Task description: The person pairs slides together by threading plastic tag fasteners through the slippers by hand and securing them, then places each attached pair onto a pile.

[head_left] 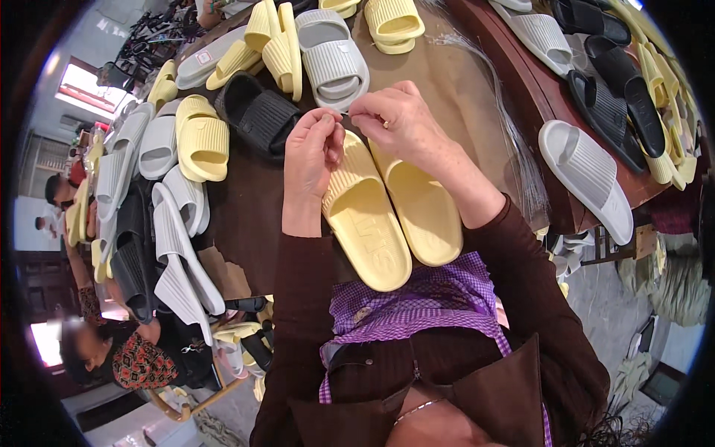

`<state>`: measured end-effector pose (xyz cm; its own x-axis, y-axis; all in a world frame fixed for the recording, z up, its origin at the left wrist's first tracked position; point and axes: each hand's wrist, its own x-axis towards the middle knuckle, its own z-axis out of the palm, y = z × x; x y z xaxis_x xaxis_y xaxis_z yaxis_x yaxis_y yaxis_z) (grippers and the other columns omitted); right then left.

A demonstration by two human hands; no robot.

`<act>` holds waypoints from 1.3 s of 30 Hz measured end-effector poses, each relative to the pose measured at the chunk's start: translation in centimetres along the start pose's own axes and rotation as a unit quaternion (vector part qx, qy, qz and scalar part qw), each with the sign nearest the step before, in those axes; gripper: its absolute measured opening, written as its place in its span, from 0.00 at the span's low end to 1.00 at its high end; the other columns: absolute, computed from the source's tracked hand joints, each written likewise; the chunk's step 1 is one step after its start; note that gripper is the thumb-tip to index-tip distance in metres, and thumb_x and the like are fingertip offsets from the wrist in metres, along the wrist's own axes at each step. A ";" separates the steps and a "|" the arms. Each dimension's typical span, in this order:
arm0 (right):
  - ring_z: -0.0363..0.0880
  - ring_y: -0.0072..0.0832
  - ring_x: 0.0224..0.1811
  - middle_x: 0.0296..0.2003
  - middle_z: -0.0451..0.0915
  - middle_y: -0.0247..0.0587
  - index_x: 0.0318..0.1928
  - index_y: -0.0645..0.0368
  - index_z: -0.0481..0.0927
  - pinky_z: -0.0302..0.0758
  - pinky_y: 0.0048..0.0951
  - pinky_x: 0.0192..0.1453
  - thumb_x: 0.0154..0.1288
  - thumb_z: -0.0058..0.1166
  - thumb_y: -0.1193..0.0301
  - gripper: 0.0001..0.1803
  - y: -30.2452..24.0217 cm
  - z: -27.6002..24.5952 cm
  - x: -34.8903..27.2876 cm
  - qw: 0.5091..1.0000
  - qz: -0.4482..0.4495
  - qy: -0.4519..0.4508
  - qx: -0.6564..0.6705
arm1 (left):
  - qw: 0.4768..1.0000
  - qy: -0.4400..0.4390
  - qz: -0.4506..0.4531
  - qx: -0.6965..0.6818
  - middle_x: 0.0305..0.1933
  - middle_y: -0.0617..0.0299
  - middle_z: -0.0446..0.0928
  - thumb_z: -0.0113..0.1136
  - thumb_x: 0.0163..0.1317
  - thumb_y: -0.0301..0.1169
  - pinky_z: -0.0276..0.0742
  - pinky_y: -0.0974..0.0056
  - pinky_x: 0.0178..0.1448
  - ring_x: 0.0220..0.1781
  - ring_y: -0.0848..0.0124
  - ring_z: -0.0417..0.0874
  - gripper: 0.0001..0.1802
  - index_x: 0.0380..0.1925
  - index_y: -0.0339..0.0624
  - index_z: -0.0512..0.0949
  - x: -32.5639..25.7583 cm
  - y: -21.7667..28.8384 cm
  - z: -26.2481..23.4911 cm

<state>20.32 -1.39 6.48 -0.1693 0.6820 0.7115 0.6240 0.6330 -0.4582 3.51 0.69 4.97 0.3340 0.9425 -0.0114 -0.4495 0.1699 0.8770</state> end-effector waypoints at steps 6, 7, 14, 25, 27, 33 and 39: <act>0.76 0.26 0.27 0.21 0.77 0.33 0.29 0.56 0.79 0.64 0.27 0.45 0.51 0.56 0.75 0.03 -0.1 0.0 -0.1 1.000 0.005 -0.018 -0.016 | 1.000 -0.010 0.009 0.009 0.21 0.68 0.70 0.50 0.64 0.27 0.58 0.80 0.20 0.17 0.84 0.64 0.05 0.31 0.40 0.74 0.0 -0.1 0.0; 0.76 0.26 0.27 0.21 0.77 0.33 0.29 0.56 0.79 0.64 0.27 0.45 0.51 0.56 0.75 0.03 -0.1 -0.1 -0.1 1.000 0.005 -0.022 -0.020 | 1.000 -0.011 0.011 0.016 0.21 0.68 0.70 0.50 0.64 0.27 0.58 0.80 0.21 0.18 0.84 0.64 0.05 0.31 0.40 0.74 0.0 -0.2 0.0; 0.76 0.27 0.27 0.21 0.77 0.34 0.29 0.56 0.79 0.63 0.28 0.45 0.52 0.56 0.74 0.03 0.0 0.0 -0.1 0.999 0.005 -0.029 -0.027 | 0.999 -0.014 0.017 0.033 0.21 0.69 0.69 0.50 0.64 0.27 0.58 0.80 0.21 0.18 0.84 0.63 0.04 0.32 0.39 0.74 0.1 -0.3 -0.1; 0.76 0.27 0.27 0.20 0.76 0.34 0.28 0.56 0.78 0.63 0.28 0.44 0.51 0.56 0.75 0.02 0.0 0.3 -0.3 0.999 -0.004 -0.021 -0.033 | 0.997 0.000 0.028 0.072 0.21 0.71 0.69 0.53 0.63 0.28 0.56 0.80 0.20 0.18 0.86 0.62 0.04 0.32 0.39 0.75 0.0 -0.8 -0.3; 0.75 0.27 0.26 0.20 0.76 0.34 0.27 0.56 0.78 0.63 0.28 0.45 0.51 0.56 0.75 0.02 0.2 0.5 -0.4 0.999 -0.012 -0.010 -0.033 | 0.997 -0.003 0.030 0.076 0.22 0.72 0.70 0.54 0.62 0.28 0.56 0.80 0.20 0.17 0.86 0.62 0.04 0.32 0.39 0.75 0.1 -1.0 -0.5; 0.75 0.28 0.26 0.19 0.76 0.34 0.27 0.57 0.77 0.63 0.28 0.45 0.51 0.56 0.76 0.02 -0.2 0.6 -0.3 0.999 -0.019 -0.019 -0.036 | 0.994 -0.003 0.055 0.096 0.23 0.71 0.72 0.55 0.61 0.27 0.56 0.81 0.21 0.18 0.87 0.63 0.05 0.33 0.38 0.76 0.2 -1.3 -0.6; 0.75 0.29 0.27 0.23 0.77 0.35 0.27 0.57 0.77 0.63 0.28 0.44 0.52 0.55 0.75 0.01 -0.1 0.1 0.2 0.999 -0.031 0.010 -0.039 | 0.994 0.007 0.036 0.098 0.26 0.70 0.74 0.57 0.60 0.28 0.57 0.80 0.21 0.18 0.86 0.64 0.06 0.34 0.36 0.77 0.2 -0.8 -0.3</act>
<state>20.16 -1.33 6.64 -0.1948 0.6348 0.7477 0.6703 0.6427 -0.3709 3.73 0.83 4.09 0.2947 0.9543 0.0497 -0.3012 0.0434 0.9526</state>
